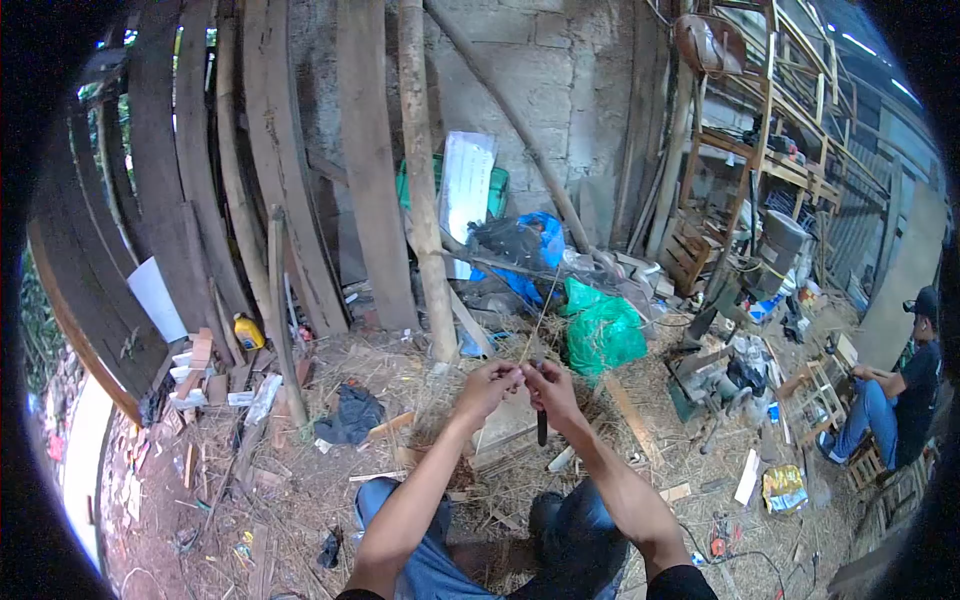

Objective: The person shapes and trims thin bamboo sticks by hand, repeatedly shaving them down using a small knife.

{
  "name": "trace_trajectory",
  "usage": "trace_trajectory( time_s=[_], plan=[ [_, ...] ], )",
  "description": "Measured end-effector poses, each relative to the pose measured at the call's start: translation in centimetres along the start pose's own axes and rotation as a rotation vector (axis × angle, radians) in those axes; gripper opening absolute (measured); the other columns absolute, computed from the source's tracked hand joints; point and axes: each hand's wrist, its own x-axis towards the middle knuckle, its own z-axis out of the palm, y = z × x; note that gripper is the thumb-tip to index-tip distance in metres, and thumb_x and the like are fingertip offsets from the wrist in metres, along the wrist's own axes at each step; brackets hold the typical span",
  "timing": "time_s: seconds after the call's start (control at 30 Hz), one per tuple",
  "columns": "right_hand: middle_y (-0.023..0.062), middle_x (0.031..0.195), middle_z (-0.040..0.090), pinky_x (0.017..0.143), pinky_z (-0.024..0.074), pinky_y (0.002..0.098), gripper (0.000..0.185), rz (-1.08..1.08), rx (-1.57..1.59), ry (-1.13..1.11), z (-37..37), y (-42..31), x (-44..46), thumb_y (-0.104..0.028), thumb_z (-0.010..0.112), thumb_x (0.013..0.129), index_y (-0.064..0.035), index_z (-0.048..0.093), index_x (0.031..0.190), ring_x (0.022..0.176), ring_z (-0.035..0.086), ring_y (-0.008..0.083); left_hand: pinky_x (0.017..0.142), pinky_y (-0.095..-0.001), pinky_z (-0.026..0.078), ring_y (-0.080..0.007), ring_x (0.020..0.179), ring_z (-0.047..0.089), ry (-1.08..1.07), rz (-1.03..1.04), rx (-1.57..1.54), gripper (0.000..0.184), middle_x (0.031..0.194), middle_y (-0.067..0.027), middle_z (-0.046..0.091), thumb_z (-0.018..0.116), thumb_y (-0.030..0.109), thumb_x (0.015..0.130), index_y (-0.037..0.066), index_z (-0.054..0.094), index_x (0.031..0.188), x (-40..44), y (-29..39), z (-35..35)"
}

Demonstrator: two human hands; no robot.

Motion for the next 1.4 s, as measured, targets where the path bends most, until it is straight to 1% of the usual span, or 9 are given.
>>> trace_trajectory(
  time_s=[0.3,0.37,0.47,0.57,0.63,0.9,0.97,1.17,1.4],
  plan=[
    [-0.0057,0.057,0.043,0.041,0.0252,0.0203,0.015,-0.033,0.035,0.056,-1.9,-0.5,-0.2,-0.018,0.063,0.087,-0.0054,0.059,0.093,0.047,0.035,0.0027,0.063,-0.0253,0.045,-0.0099,0.075,0.057,-0.052,0.065,0.193,0.027,0.087,-0.002,0.062,0.064,0.023,0.087,0.004,0.06,0.106,0.0,-1.9,0.1],
    [-0.0037,0.059,0.048,0.044,0.0319,0.0264,0.019,-0.308,-0.475,0.131,-3.5,2.6,1.6,-0.021,0.065,0.083,-0.0036,0.062,0.09,0.048,0.043,0.0077,0.064,-0.0246,0.045,-0.0102,0.076,0.056,0.103,0.251,0.103,0.034,0.09,-0.0022,0.062,0.063,0.027,0.087,0.005,0.057,0.112,1.7,-0.8,-1.2],
    [0.0068,0.063,0.056,0.051,0.0397,0.0318,0.016,-0.369,-0.783,0.114,-3.6,2.0,1.1,-0.019,0.066,0.08,-0.0045,0.061,0.084,0.053,0.051,0.0173,0.067,-0.0259,0.046,-0.0109,0.076,0.057,0.164,0.128,-0.006,0.033,0.092,-0.0031,0.062,0.063,0.025,0.087,0.005,0.056,0.112,1.1,6.6,-2.1],
    [0.0178,0.07,0.061,0.056,0.0455,0.0415,0.017,-0.459,-1.018,0.112,-3.1,1.3,0.3,-0.02,0.063,0.08,-0.0046,0.059,0.084,0.061,0.06,0.0319,0.073,-0.0315,0.046,-0.018,0.083,0.058,0.244,0.323,0.178,0.029,0.096,-0.0058,0.062,0.063,0.021,0.086,0.004,0.058,0.108,1.3,7.7,-3.9],
    [0.0176,0.069,0.062,0.058,0.0459,0.0474,0.019,-0.429,-1.15,0.078,-3.0,1.6,0.2,-0.022,0.062,0.081,-0.005,0.059,0.086,0.066,0.061,0.0374,0.081,-0.0382,0.045,-0.0266,0.093,0.055,0.297,0.867,1.006,0.024,0.099,-0.0092,0.062,0.062,0.015,0.083,0.004,0.06,0.104,0.3,8.2,-4.7],
    [0.0186,0.067,0.061,0.058,0.0461,0.0471,0.019,-0.44,-1.169,0.02,-2.7,0.0,0.0,-0.023,0.061,0.083,-0.0045,0.058,0.088,0.064,0.06,0.0386,0.082,-0.0403,0.045,-0.0314,0.096,0.056,0.015,0.539,1.467,0.015,0.091,-0.0091,0.066,0.06,0.007,0.079,0.006,0.068,0.091,-2.6,1.4,-7.3],
    [0.0201,0.075,0.061,0.059,0.0462,0.0465,0.023,-0.562,-1.055,0.121,-2.5,-0.5,-0.3,-0.023,0.061,0.084,-0.002,0.055,0.092,0.067,0.06,0.0386,0.075,-0.0375,0.049,-0.0282,0.085,0.062,-0.026,0.122,1.016,0.014,0.088,-0.0105,0.068,0.06,0.007,0.079,0.005,0.069,0.09,-2.7,-0.6,-7.2],
    [0.0151,0.076,0.062,0.054,0.0418,0.039,0.014,-0.703,-0.915,0.281,-3.5,-0.4,0.9,-0.013,0.056,0.087,-0.0005,0.056,0.093,0.06,0.057,0.0331,0.068,-0.0274,0.048,-0.012,0.075,0.061,0.003,-0.031,0.295,0.016,0.087,-0.0064,0.069,0.066,0.011,0.081,0.004,0.069,0.095,-1.5,-3.7,-6.1],
    [0.007,0.059,0.054,0.052,0.0399,0.031,0.032,-0.394,-0.77,-0.166,-1.6,0.2,-0.3,-0.031,0.057,0.089,0.0002,0.063,0.084,0.055,0.049,0.0118,0.066,-0.0241,0.046,-0.0087,0.072,0.058,-0.054,-0.072,0.093,0.016,0.082,-0.0029,0.067,0.065,0.012,0.083,0.004,0.068,0.097,-1.5,-3.1,-3.6]
  ],
)
